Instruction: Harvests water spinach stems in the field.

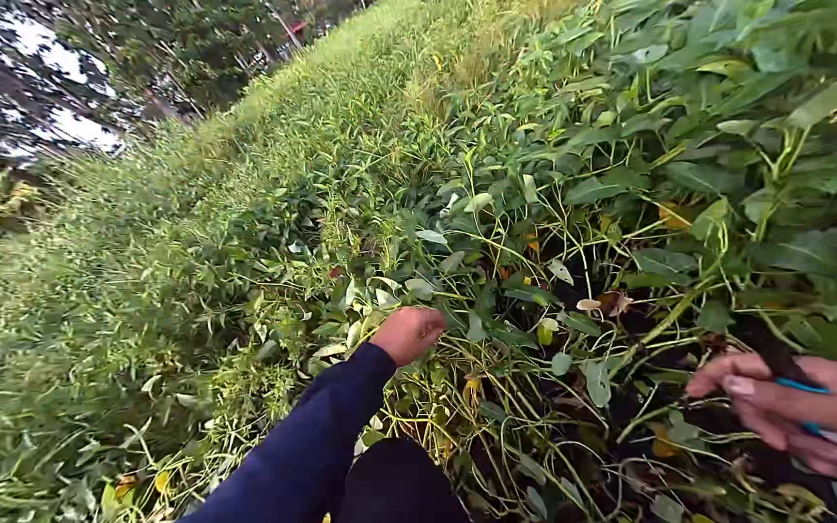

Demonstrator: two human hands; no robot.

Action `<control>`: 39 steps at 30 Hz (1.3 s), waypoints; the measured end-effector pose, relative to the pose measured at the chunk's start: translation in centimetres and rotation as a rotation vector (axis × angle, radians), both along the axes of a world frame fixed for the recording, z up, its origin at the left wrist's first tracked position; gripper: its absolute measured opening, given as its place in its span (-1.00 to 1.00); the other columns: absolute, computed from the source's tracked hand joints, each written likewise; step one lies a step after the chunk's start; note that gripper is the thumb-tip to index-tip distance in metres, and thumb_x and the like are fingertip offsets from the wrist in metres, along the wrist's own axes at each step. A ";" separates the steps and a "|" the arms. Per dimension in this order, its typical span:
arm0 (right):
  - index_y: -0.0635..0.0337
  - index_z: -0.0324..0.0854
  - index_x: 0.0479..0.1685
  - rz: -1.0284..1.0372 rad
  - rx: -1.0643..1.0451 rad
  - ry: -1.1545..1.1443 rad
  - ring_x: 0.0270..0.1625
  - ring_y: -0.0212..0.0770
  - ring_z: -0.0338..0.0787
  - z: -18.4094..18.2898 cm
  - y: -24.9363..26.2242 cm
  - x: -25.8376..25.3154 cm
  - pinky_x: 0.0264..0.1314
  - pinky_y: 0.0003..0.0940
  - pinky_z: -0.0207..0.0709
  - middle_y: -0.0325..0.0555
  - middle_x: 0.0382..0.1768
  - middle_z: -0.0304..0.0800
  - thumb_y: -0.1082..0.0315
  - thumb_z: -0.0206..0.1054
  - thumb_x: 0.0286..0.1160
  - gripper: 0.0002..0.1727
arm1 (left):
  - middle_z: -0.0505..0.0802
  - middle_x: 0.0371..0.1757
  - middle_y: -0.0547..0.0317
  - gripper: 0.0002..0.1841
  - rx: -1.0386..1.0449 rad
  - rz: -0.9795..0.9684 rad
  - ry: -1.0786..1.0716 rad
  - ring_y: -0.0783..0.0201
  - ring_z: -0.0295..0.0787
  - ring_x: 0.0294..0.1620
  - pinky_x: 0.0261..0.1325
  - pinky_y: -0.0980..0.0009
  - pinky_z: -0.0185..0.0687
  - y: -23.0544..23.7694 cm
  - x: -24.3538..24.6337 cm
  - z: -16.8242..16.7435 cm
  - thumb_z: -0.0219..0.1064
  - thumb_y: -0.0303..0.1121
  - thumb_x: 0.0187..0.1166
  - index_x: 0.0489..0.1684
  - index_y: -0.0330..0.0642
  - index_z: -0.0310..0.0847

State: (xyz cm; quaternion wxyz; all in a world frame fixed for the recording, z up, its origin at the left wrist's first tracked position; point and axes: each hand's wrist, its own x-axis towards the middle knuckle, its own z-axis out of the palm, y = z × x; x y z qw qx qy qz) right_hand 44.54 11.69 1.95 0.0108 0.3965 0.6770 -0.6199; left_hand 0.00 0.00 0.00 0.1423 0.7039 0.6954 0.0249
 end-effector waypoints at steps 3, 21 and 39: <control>0.11 0.60 0.40 0.275 -0.005 -0.077 -0.46 -0.26 0.66 -5.8 -2.0 -7.5 -0.32 -0.28 0.59 -0.10 -0.19 0.80 0.19 0.00 0.90 -0.62 | 0.89 0.10 -0.10 -0.79 -0.048 -0.225 0.052 -0.10 0.80 0.25 0.41 -0.18 0.59 3.6 0.2 -4.9 0.32 -0.40 0.65 0.08 -0.22 0.82; -0.12 0.43 0.62 -1.113 0.082 0.229 -0.57 -0.50 0.62 -6.3 -3.9 -2.0 -0.60 -0.63 0.45 -0.19 -0.16 0.85 0.07 -0.15 0.91 -0.53 | 0.68 0.48 -0.26 -0.21 -0.555 0.049 -0.082 -0.29 0.59 0.51 0.52 -0.35 0.40 0.0 -13.9 -8.8 0.54 0.24 0.37 0.66 0.24 0.50; 0.12 0.39 0.59 -0.632 -0.337 -0.504 -0.44 -0.25 0.55 -18.8 -11.8 -16.9 -0.30 -0.28 0.49 -0.04 -0.19 0.70 -0.16 -0.33 0.92 -0.32 | 0.82 0.24 -0.17 -0.62 -0.491 -0.820 0.046 -0.15 0.71 0.37 0.58 -0.22 0.34 3.7 7.3 -13.6 0.24 -0.18 0.76 0.38 -0.21 0.66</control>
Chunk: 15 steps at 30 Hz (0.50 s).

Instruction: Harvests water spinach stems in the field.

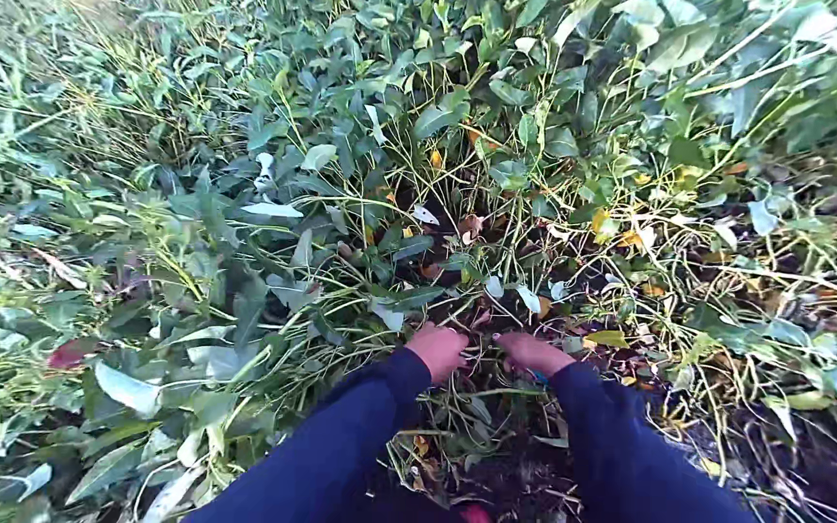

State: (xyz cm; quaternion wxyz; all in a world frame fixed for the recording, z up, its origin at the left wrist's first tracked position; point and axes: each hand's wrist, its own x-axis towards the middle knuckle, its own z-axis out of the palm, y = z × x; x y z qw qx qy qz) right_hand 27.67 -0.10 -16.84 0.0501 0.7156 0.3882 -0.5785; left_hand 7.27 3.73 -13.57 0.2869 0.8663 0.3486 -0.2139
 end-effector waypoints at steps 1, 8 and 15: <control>-0.01 0.29 0.71 0.054 0.022 -0.001 -0.42 -0.23 0.56 -0.7 -0.4 -0.1 -0.30 -0.26 0.49 -0.03 -0.15 0.68 -0.13 -0.31 0.93 -0.38 | 0.85 0.18 -0.15 -0.67 0.021 -0.002 0.007 -0.16 0.75 0.29 0.49 -0.23 0.45 0.1 -0.1 0.1 0.24 -0.22 0.77 0.33 -0.18 0.70; -0.24 0.14 0.82 -0.073 0.241 0.323 -0.62 -0.34 0.44 3.7 -4.6 6.3 -0.57 -0.43 0.39 -0.16 -0.43 0.55 0.03 -0.28 0.96 -0.47 | 0.83 0.21 -0.11 -0.69 -0.028 0.084 -0.172 -0.09 0.70 0.37 0.52 -0.18 0.45 1.7 -4.5 2.4 0.24 -0.21 0.77 0.24 -0.20 0.73; -0.07 0.51 0.55 0.549 0.050 0.821 -0.64 -0.48 0.45 7.4 -4.7 5.3 -0.55 -0.55 0.42 -0.31 -0.51 0.56 -0.18 -0.12 0.78 -0.40 | 0.62 0.60 -0.03 0.18 0.107 0.046 0.202 -0.22 0.17 0.80 0.74 -0.51 -0.46 -4.2 -3.7 -1.6 0.76 0.26 -0.11 0.73 0.02 0.35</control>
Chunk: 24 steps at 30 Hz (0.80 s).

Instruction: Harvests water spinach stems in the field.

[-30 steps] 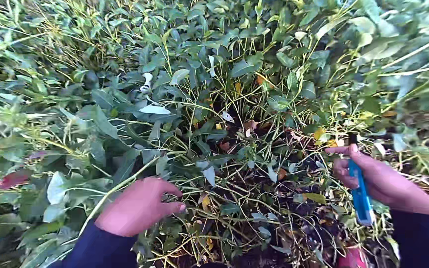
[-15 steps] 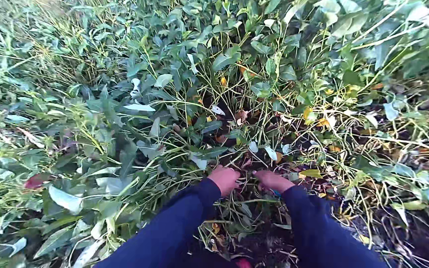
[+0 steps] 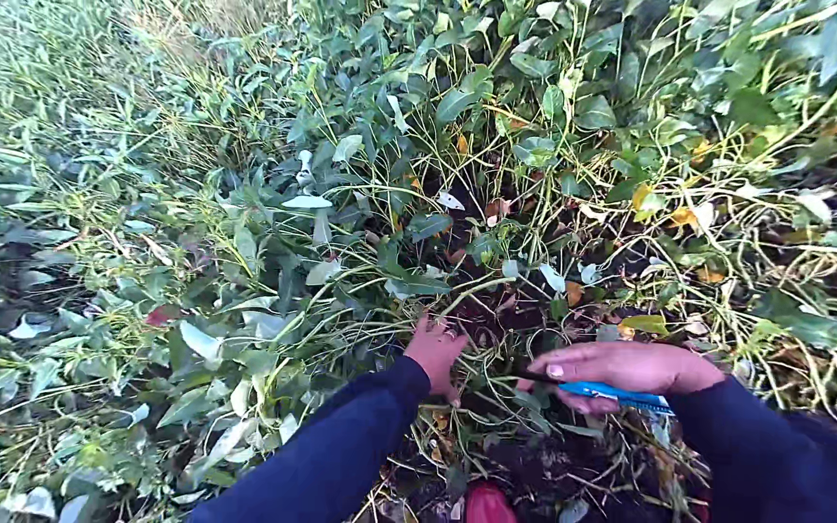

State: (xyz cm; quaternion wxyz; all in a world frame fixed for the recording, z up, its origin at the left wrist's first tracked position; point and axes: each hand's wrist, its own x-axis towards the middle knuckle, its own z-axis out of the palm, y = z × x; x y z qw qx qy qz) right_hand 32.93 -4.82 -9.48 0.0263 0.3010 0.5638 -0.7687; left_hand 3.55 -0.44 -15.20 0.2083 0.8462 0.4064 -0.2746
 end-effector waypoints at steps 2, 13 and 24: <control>-0.04 0.48 0.64 0.226 0.038 -0.098 -0.61 -0.36 0.46 0.1 -0.8 -2.6 -0.49 -0.38 0.44 -0.19 -0.48 0.61 -0.06 -0.13 0.86 -0.43 | 0.62 0.59 -0.02 0.13 0.002 -0.009 0.058 -0.23 0.19 0.78 0.70 -0.57 -0.51 -0.3 -0.9 -0.5 0.80 0.17 -0.11 0.69 0.02 0.41; 0.07 0.56 0.42 -0.464 0.020 0.091 -0.45 -0.38 0.67 -2.4 -0.7 -9.2 -0.42 -0.49 0.55 -0.12 0.07 0.79 0.04 -0.26 0.95 -0.47 | 0.72 0.45 -0.11 -0.54 0.088 -0.104 -0.058 -0.19 0.47 0.64 0.72 -0.49 -0.19 -5.5 -5.8 -0.4 0.20 -0.74 0.53 0.39 -0.22 0.62; -0.01 0.41 0.59 -0.113 0.142 -0.509 -0.13 0.06 0.83 -6.0 0.8 -1.0 -0.20 -0.01 0.69 0.15 0.20 0.71 0.04 -0.14 0.94 -0.54 | 0.43 0.74 -0.13 -0.47 -0.053 -0.128 -0.052 -0.24 0.29 0.75 0.60 -0.44 0.11 -5.4 -7.1 0.5 0.22 -0.67 0.55 0.50 -0.01 0.55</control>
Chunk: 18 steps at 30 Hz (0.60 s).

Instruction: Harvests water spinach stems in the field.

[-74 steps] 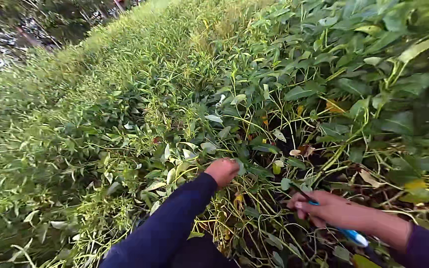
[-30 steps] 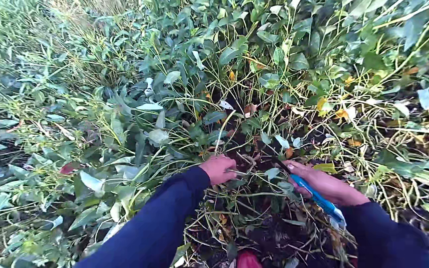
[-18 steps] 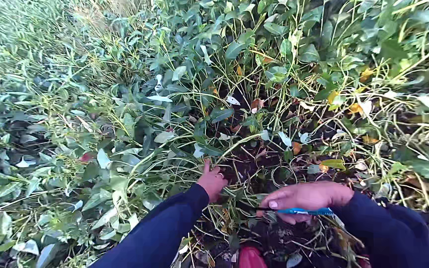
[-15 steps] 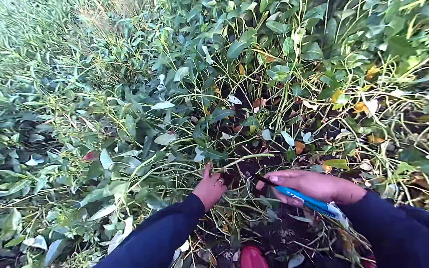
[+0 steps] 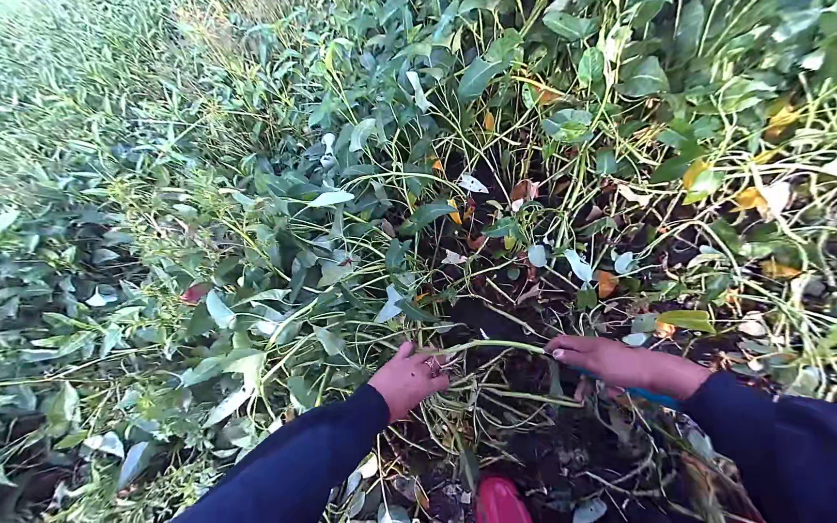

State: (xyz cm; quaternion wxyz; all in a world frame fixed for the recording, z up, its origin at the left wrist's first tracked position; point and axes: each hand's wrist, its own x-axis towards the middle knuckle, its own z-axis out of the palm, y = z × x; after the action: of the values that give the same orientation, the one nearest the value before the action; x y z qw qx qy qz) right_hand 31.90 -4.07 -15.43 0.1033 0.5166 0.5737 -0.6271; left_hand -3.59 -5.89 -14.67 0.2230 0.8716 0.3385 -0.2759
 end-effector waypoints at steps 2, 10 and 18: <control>0.01 0.52 0.50 0.182 0.153 -0.073 -0.12 0.06 0.81 1.4 0.5 -2.1 -0.09 0.04 0.69 0.15 0.15 0.73 0.06 -0.07 0.92 -0.57 | 0.55 0.66 -0.10 -0.46 -0.015 0.071 0.021 -0.20 0.33 0.73 0.65 -0.43 0.04 0.8 0.5 -0.6 0.26 -0.61 0.55 0.53 0.06 0.54; 0.29 0.58 0.34 0.272 0.356 -0.255 0.27 0.24 0.78 1.2 3.2 -14.2 0.26 0.26 0.63 0.28 0.17 0.75 0.30 0.01 0.83 -0.64 | 0.84 0.17 -0.09 -0.62 0.052 0.101 0.307 -0.16 0.56 0.49 0.68 -0.24 0.09 2.0 2.4 -0.9 0.27 -0.62 0.53 0.28 -0.12 0.71; 0.44 0.63 0.29 0.836 0.096 -0.279 0.33 0.35 0.70 1.3 -1.2 -8.8 0.36 0.36 0.49 0.40 0.25 0.70 0.38 0.08 0.77 -0.64 | 0.84 0.17 -0.08 -0.67 0.106 0.076 0.122 -0.17 0.56 0.50 0.64 -0.26 0.18 0.6 -1.8 -0.8 0.19 -0.66 0.59 0.16 -0.16 0.76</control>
State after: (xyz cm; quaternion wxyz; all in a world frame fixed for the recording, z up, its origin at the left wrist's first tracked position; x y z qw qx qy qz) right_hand 23.14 -5.28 -14.14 0.4003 0.3240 0.7425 -0.4285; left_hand -5.41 -5.26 -15.45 0.1657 0.8501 0.3985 -0.3017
